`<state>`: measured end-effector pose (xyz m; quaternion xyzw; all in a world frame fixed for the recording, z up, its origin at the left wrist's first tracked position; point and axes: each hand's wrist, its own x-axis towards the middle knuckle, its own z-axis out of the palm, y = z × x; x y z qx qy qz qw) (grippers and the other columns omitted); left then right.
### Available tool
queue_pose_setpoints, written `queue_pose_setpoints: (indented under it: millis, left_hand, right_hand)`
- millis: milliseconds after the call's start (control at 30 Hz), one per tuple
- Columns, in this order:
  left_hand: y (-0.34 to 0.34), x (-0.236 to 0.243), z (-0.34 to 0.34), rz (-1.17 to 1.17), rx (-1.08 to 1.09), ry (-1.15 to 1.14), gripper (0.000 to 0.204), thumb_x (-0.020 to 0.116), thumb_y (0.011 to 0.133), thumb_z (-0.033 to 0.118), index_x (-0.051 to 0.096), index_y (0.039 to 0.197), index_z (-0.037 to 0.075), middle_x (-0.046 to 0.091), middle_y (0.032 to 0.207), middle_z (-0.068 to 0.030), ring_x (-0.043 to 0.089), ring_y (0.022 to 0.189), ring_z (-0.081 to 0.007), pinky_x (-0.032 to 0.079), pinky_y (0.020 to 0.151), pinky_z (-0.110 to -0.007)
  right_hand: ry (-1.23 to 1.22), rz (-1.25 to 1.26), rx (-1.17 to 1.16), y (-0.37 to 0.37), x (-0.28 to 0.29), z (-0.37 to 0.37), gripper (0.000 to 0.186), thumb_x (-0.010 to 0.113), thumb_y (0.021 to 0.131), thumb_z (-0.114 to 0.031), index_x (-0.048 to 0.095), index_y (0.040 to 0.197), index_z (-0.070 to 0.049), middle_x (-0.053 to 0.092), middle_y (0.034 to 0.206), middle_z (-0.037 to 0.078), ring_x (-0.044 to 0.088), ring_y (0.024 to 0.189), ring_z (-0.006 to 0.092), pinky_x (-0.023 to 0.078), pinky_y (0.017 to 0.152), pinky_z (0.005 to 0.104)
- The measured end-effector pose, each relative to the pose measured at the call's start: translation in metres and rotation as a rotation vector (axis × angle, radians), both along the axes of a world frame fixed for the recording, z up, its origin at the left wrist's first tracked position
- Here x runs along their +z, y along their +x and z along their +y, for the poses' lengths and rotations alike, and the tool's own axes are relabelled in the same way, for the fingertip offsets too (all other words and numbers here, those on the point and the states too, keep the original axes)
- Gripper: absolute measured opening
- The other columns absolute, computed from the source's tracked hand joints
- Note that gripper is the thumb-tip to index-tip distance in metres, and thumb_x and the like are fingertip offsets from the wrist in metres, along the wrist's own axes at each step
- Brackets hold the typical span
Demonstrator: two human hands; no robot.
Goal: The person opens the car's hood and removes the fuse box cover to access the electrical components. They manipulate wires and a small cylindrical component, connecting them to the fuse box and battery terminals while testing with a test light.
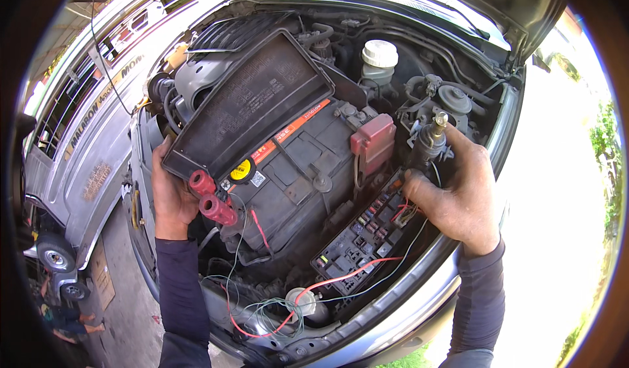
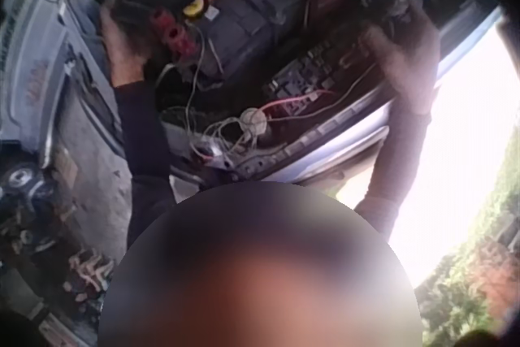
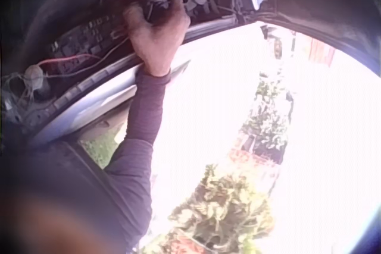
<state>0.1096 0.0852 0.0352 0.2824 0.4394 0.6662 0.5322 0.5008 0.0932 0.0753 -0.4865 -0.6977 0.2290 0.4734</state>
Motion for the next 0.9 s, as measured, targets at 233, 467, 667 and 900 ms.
queue_pose_setpoints:
  millis: [233,467,667,900]
  left_hand:
    - [0.009,-0.006,0.008,-0.011,0.06,0.05,0.048,0.053,0.1,0.051,0.063,0.126,0.012,0.071,0.121,-0.0052,0.071,0.107,-0.0209,0.057,0.091,-0.038]
    - [-0.011,-0.013,0.008,-0.048,0.065,0.09,0.044,0.046,0.108,0.039,0.062,0.133,0.007,0.069,0.129,-0.0069,0.067,0.116,-0.0217,0.051,0.102,-0.037]
    - [-0.005,-0.011,0.005,-0.081,-0.012,0.08,0.046,0.046,0.107,0.041,0.063,0.131,0.007,0.07,0.127,-0.0075,0.067,0.115,-0.0229,0.052,0.102,-0.038]
    - [0.007,0.004,0.002,-0.019,-0.016,-0.026,0.055,0.048,0.101,0.053,0.063,0.125,0.006,0.073,0.11,-0.0104,0.071,0.093,-0.0254,0.056,0.078,-0.041]
  right_hand:
    - [-0.201,-0.101,-0.013,0.013,0.003,0.0,0.07,0.08,0.073,-0.003,0.055,0.137,0.01,0.067,0.115,0.012,0.062,0.107,0.0196,0.048,0.101,0.0363]
    - [-0.258,-0.03,0.01,0.005,0.012,-0.001,0.066,0.078,0.073,-0.003,0.058,0.134,0.009,0.068,0.115,0.012,0.063,0.107,0.0202,0.049,0.103,0.0373]
    - [-0.267,-0.09,-0.052,0.01,0.009,-0.004,0.075,0.082,0.073,-0.004,0.051,0.14,0.009,0.065,0.124,0.016,0.062,0.113,0.0225,0.047,0.106,0.0382]
    - [-0.145,0.048,-0.048,0.004,-0.003,-0.003,0.071,0.078,0.075,-0.001,0.051,0.139,0.007,0.063,0.12,0.015,0.061,0.111,0.0229,0.049,0.102,0.0385]
